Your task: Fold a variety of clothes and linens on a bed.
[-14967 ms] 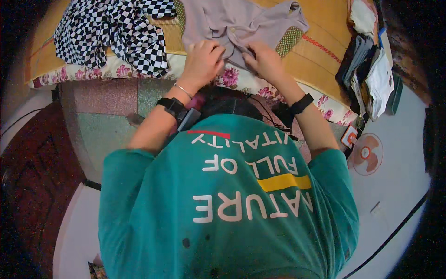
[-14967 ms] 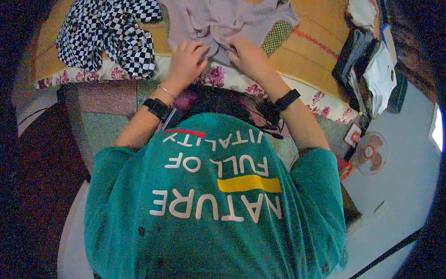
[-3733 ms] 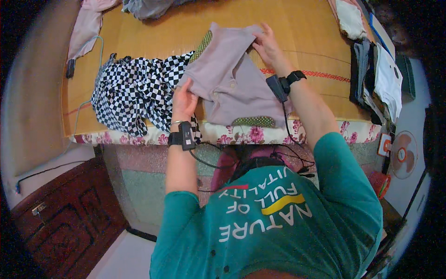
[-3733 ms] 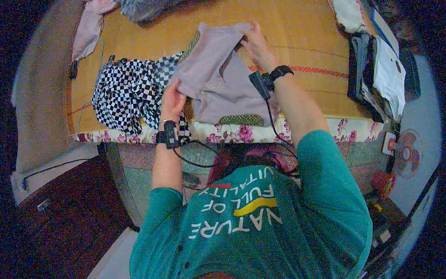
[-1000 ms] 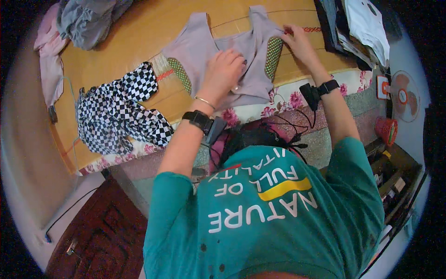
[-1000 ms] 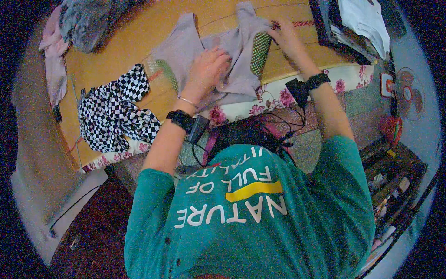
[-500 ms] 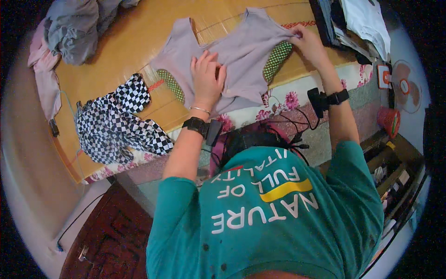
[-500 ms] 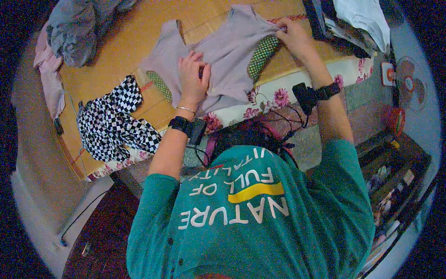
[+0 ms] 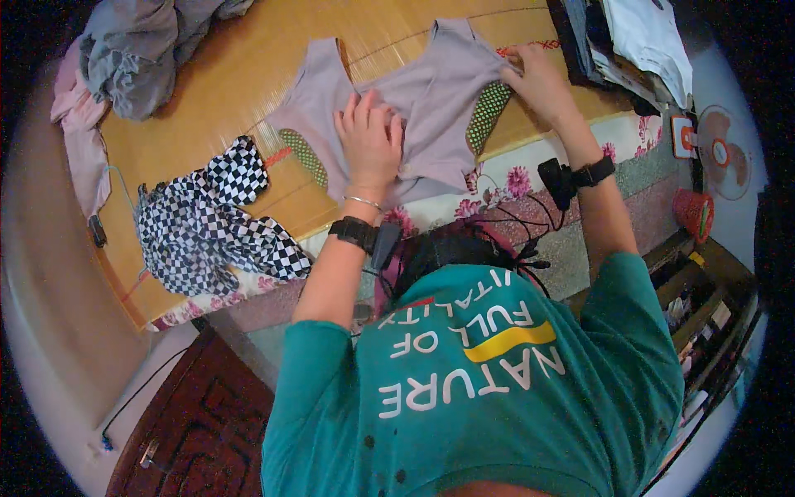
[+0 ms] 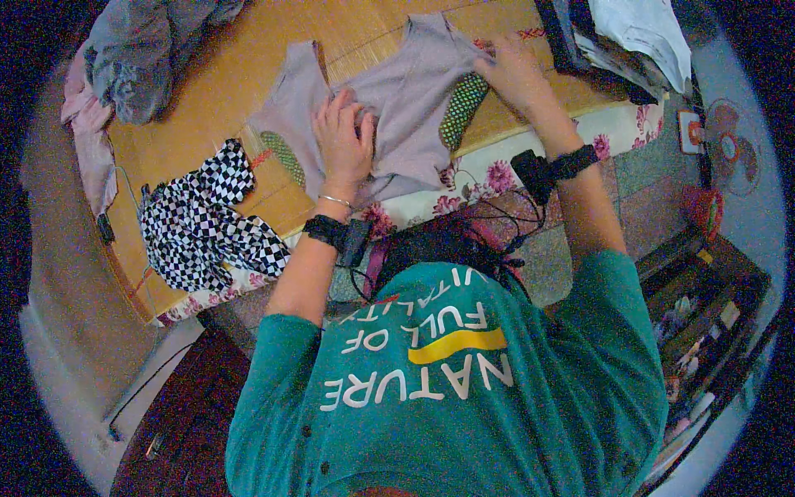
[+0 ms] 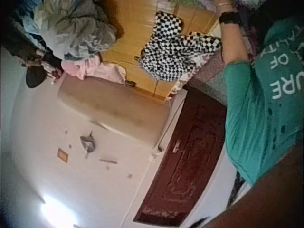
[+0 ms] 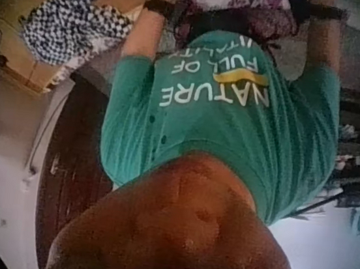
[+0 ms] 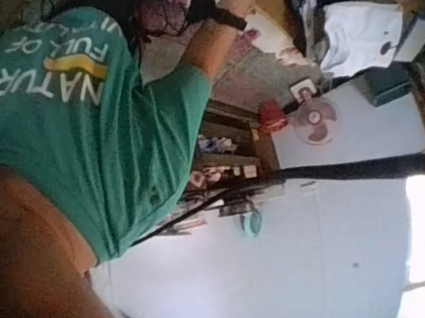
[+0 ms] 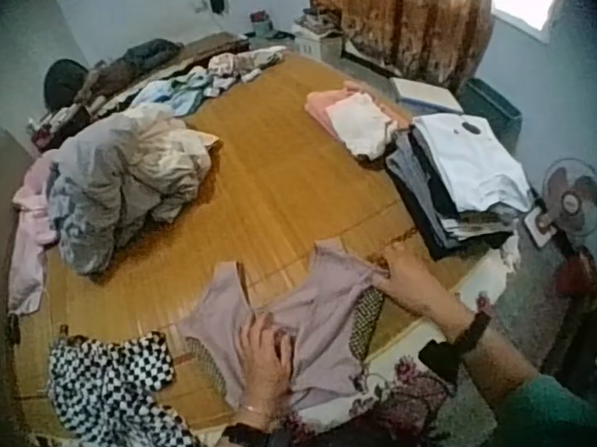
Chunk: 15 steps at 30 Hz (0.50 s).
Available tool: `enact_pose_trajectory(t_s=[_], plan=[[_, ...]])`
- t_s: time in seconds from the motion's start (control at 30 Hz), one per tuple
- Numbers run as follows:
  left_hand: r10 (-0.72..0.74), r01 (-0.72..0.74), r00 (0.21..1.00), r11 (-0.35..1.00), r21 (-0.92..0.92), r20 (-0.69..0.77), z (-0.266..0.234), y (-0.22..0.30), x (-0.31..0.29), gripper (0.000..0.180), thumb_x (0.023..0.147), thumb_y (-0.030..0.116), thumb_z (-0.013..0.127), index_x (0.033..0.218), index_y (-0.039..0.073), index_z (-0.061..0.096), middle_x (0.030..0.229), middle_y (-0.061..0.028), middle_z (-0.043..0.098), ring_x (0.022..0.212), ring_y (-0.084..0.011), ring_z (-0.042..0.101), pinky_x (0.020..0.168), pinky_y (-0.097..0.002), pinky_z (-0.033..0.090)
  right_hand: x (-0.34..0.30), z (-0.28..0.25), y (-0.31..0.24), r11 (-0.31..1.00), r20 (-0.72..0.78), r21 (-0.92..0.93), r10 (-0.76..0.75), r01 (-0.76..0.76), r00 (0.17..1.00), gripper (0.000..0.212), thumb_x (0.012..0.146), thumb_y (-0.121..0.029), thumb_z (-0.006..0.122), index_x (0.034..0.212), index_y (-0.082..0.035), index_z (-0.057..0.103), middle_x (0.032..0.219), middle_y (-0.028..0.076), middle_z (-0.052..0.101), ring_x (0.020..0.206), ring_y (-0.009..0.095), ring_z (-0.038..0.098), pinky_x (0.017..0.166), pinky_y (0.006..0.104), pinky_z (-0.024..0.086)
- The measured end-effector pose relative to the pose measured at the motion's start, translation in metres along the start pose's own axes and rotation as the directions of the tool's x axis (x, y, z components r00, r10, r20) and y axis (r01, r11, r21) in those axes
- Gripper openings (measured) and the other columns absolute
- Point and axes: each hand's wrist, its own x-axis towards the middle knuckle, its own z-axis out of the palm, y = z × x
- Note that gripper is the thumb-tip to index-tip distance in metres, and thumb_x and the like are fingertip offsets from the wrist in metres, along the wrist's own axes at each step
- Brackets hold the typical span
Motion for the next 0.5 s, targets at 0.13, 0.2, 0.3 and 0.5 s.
enact_pose_trajectory(t_s=[0.13, 0.2, 0.3, 0.5], plan=[[0.237, -0.241, 0.969, 0.97, 0.044, 0.073, -0.006, 0.031, 0.001, 0.021, 0.076, 0.019, 0.062, 0.092, 0.007, 0.057, 0.116, -0.0102, 0.052, 0.113, -0.0323, 0.043, 0.099, -0.0516, 0.029, 0.031, -0.008, -0.024, 0.969, -0.078, 0.041, -0.24, 0.243, 0.968, 0.033, 0.082, -0.021, 0.057, 0.106, 0.002, 0.056, 0.096, 0.021, 0.06, 0.094, 0.036, 0.056, 0.082, 0.0393, 0.045], [0.446, -0.433, 0.886, 0.894, -0.116, 0.124, 0.002, 0.042, -0.002, 0.028, 0.073, 0.016, 0.062, 0.098, 0.005, 0.058, 0.113, -0.0104, 0.052, 0.11, -0.0294, 0.046, 0.097, -0.0464, 0.034, 0.053, -0.001, -0.025, 0.93, -0.08, -0.076, -0.366, 0.36, 0.927, 0.033, 0.083, -0.022, 0.058, 0.107, 0.002, 0.056, 0.095, 0.019, 0.06, 0.092, 0.033, 0.057, 0.08, 0.0377, 0.045], [0.446, -0.43, 0.867, 0.895, -0.118, 0.222, 0.008, 0.051, -0.009, 0.032, 0.072, 0.015, 0.061, 0.101, 0.002, 0.057, 0.113, -0.0116, 0.052, 0.109, -0.0276, 0.047, 0.097, -0.0425, 0.036, 0.066, -0.012, -0.062, 0.849, 0.098, -0.261, -0.449, 0.458, 0.888, 0.03, 0.086, -0.019, 0.055, 0.109, -0.001, 0.056, 0.1, 0.016, 0.059, 0.094, 0.03, 0.056, 0.081, 0.0389, 0.045], [0.356, -0.322, 0.889, 0.933, -0.16, 0.286, 0.01, 0.058, -0.008, 0.05, 0.073, 0.028, 0.065, 0.111, -0.002, 0.053, 0.121, -0.016, 0.049, 0.117, -0.0304, 0.042, 0.103, -0.043, 0.031, 0.083, -0.001, -0.044, 0.846, 0.12, -0.25, -0.456, 0.471, 0.882, 0.029, 0.086, -0.027, 0.053, 0.093, 0.0, 0.061, 0.095, 0.019, 0.058, 0.091, 0.035, 0.054, 0.08, 0.0434, 0.043]])
